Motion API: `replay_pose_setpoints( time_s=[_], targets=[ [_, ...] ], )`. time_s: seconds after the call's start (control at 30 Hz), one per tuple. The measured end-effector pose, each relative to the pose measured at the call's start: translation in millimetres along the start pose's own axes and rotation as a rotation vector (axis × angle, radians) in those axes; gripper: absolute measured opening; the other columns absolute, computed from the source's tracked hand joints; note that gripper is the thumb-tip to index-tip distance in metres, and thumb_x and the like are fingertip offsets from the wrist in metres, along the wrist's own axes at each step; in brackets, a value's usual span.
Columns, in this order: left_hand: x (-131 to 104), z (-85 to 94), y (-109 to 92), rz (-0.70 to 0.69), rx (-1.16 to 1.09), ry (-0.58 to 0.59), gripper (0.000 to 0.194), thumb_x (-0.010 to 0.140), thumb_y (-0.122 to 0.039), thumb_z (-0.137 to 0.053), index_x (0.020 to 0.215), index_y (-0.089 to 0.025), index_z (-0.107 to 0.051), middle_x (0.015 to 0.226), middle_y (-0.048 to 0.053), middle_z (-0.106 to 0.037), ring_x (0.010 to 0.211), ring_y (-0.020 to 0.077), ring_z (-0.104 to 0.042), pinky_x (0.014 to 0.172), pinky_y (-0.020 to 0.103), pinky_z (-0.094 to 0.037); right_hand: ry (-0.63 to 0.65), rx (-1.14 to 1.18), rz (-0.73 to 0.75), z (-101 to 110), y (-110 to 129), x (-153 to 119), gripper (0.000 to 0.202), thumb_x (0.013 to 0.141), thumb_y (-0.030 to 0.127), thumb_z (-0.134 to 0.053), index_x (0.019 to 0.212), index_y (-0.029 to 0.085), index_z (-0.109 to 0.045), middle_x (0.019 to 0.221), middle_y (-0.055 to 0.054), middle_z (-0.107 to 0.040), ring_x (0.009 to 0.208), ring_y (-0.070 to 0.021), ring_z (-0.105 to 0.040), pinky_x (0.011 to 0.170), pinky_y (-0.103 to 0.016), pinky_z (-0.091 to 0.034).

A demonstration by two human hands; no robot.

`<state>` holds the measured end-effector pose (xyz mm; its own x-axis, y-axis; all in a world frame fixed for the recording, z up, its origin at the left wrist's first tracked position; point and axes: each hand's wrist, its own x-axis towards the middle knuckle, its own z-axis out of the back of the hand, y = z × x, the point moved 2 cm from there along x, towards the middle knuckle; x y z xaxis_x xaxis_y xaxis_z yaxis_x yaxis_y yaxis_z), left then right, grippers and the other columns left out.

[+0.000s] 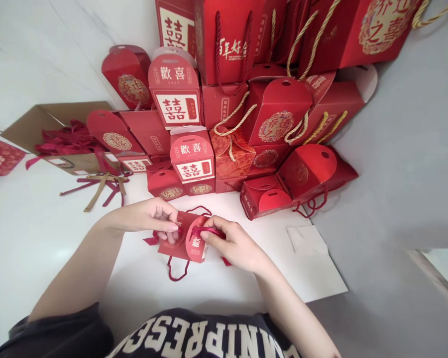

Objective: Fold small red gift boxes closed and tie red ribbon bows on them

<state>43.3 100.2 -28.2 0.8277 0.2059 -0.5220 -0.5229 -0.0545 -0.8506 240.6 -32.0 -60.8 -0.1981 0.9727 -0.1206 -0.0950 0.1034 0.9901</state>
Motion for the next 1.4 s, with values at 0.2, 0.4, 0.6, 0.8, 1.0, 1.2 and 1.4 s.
replay_pose_setpoints(
  time_s=[0.2,0.4,0.6,0.8,1.0,1.2,1.4],
  targets=[
    [-13.5,15.9,2.5,0.046,0.076,0.077,0.028,0.086,-0.038,-0.065,0.071,-0.014,-0.060,0.071,0.004,-0.070,0.065,0.0132,-0.066,0.057,0.019,-0.048,0.025,-0.015,-0.039,2.2,-11.0,2.3,0.033,0.096,0.044,-0.051,0.076,0.017,-0.055,0.069,0.004,-0.045,0.064,-0.0102,-0.038,0.061,-0.024,-0.032],
    [-6.3,24.5,15.7,0.040,0.099,0.188,0.026,0.083,-0.032,-0.068,0.066,-0.015,-0.057,0.073,0.004,-0.069,0.069,0.0139,-0.065,0.065,0.020,-0.049,0.127,0.055,-0.171,8.1,-24.5,3.3,0.038,0.095,0.050,-0.049,0.079,0.017,-0.059,0.062,0.004,-0.051,0.054,-0.0089,-0.039,0.052,-0.023,-0.029],
    [-24.9,42.1,18.3,0.127,0.184,0.091,0.031,0.083,-0.041,-0.067,0.065,-0.016,-0.062,0.053,0.002,-0.062,0.035,0.0057,-0.044,0.036,0.016,-0.031,0.049,0.036,-0.176,28.6,-13.7,-6.9,0.037,0.096,0.048,-0.046,0.086,0.016,-0.060,0.072,-0.002,-0.064,0.056,-0.0104,-0.053,0.054,-0.023,-0.040],
    [-49.9,50.6,6.9,-0.123,0.233,0.007,0.028,0.081,-0.039,-0.070,0.062,-0.018,-0.074,0.069,0.008,-0.066,0.050,0.0105,-0.054,0.042,0.019,-0.042,-0.182,-0.287,-0.110,54.7,23.2,-24.4,0.027,0.099,0.043,-0.043,0.088,0.020,-0.054,0.074,-0.001,-0.065,0.062,-0.0124,-0.060,0.055,-0.023,-0.046],
    [-49.1,39.8,-16.3,-0.393,0.300,-0.058,0.021,0.081,-0.038,-0.070,0.071,-0.023,-0.081,0.117,0.014,-0.069,0.100,0.0273,-0.065,0.081,0.033,-0.055,-0.420,-0.552,0.064,69.0,57.7,-26.8,0.018,0.097,0.037,-0.049,0.096,0.024,-0.061,0.072,0.001,-0.066,0.067,-0.0134,-0.062,0.065,-0.026,-0.051],
    [-45.2,29.6,-32.9,-0.499,0.240,-0.053,0.014,0.081,-0.033,-0.071,0.081,-0.023,-0.082,0.103,0.015,-0.075,0.102,0.0312,-0.069,0.094,0.042,-0.053,-0.636,-0.294,0.275,67.0,87.3,-15.9,0.015,0.088,0.035,-0.065,0.088,0.021,-0.067,0.069,-0.001,-0.068,0.063,-0.0136,-0.065,0.059,-0.024,-0.054],
    [-47.5,17.9,-53.4,-0.563,-0.035,-0.430,0.027,0.080,-0.029,-0.072,0.105,-0.020,-0.077,0.112,0.013,-0.073,0.106,0.0302,-0.068,0.092,0.039,-0.056,-0.636,0.029,0.471,55.6,103.3,11.3,0.011,0.081,0.028,-0.073,0.084,0.020,-0.066,0.064,0.002,-0.064,0.055,-0.0112,-0.061,0.054,-0.023,-0.054]
  ],
)
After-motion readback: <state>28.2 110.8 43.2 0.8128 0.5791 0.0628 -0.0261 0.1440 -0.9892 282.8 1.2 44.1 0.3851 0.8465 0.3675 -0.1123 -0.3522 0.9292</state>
